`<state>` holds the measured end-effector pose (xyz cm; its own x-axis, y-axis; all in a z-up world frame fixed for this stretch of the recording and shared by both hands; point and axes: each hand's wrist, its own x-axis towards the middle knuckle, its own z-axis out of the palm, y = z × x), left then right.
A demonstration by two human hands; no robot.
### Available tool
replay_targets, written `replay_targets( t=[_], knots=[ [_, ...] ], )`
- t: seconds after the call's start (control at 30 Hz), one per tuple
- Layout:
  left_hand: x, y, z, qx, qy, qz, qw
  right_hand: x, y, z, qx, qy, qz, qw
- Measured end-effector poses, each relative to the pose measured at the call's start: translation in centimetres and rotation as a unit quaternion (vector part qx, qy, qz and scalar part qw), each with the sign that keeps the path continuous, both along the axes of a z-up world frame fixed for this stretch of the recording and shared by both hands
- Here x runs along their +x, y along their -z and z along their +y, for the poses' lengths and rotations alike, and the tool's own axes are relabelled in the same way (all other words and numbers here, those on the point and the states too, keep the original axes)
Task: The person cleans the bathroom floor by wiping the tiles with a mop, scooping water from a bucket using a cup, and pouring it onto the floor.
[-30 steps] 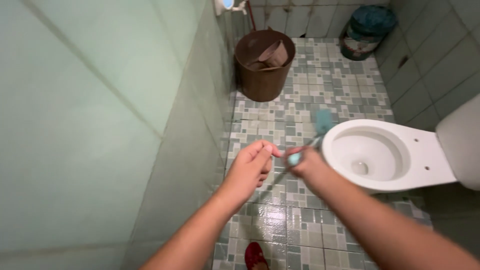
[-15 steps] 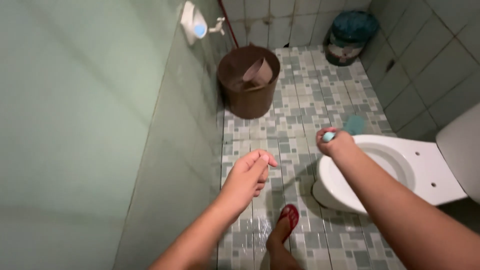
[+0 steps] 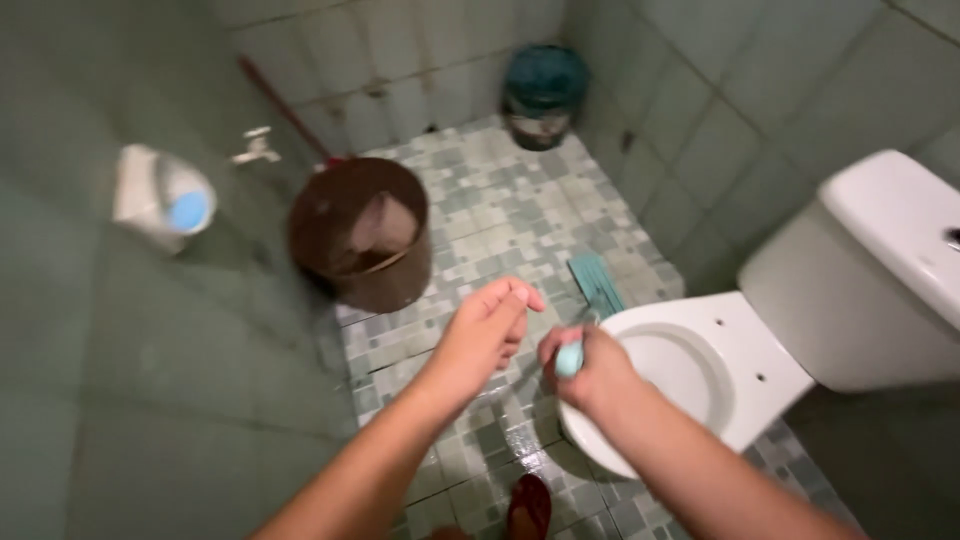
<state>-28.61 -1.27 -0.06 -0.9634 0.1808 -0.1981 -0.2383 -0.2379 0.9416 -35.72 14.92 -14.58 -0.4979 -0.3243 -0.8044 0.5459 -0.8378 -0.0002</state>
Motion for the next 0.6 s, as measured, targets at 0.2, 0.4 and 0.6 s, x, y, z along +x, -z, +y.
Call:
replay_targets(
  t=[0.2, 0.4, 0.6],
  knots=[
    [-5.6, -0.9, -0.8, -0.019, 0.06, -0.022, 0.998, -7.5, 4.3, 2.6, -0.028, 0.082, -0.02, 0.996],
    [-11.4, -1.1, -3.9, 0.015, 0.136, -0.026, 0.99, -4.4, -3.0, -4.3, -0.068, 0.113, -0.119, 0.984],
    [-17.0, -2.1, -7.0, -0.008, 0.195, -0.024, 0.98, -9.6, -1.2, -3.0, -0.03, 0.126, -0.002, 0.992]
  ],
)
